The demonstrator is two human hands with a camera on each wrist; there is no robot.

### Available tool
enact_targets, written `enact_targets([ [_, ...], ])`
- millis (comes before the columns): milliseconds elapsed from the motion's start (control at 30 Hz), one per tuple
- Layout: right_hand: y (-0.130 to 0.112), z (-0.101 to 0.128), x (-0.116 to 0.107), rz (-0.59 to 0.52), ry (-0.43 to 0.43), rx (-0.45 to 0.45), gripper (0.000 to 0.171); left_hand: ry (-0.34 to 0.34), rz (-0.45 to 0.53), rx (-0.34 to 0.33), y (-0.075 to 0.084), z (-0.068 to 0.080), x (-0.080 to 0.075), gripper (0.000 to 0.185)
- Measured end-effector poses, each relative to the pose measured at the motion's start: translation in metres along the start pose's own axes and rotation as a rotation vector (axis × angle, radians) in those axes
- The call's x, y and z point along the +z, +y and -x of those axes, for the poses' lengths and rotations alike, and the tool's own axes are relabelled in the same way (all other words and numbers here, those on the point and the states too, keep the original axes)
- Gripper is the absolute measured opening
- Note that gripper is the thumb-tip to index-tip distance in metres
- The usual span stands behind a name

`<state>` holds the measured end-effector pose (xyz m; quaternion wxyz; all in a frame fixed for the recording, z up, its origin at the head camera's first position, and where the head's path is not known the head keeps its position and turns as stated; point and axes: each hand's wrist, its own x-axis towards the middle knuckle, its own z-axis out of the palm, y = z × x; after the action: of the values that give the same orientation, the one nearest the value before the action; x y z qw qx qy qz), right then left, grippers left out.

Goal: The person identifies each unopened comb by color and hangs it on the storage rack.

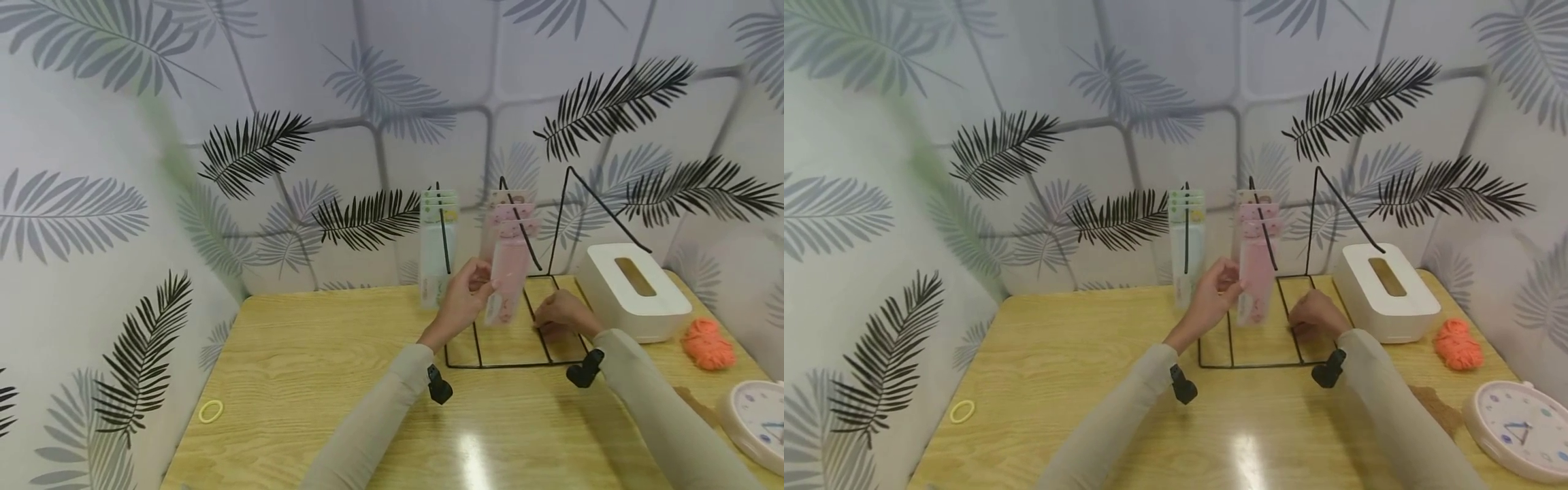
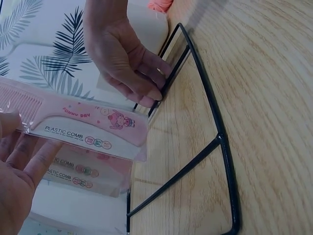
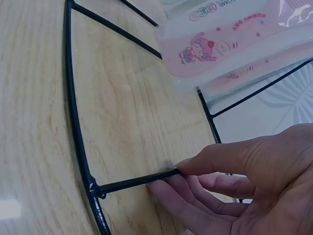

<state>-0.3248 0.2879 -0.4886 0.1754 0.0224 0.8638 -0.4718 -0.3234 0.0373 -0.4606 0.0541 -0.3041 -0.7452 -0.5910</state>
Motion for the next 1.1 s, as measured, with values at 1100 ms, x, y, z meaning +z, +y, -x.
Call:
enact_targets([
  [1100,-0.005,-0.004,-0.004,0.096,-0.031,-0.014,0.019,-0.121,-0.222,0.057,0.028,0.082,-0.026,0.034],
])
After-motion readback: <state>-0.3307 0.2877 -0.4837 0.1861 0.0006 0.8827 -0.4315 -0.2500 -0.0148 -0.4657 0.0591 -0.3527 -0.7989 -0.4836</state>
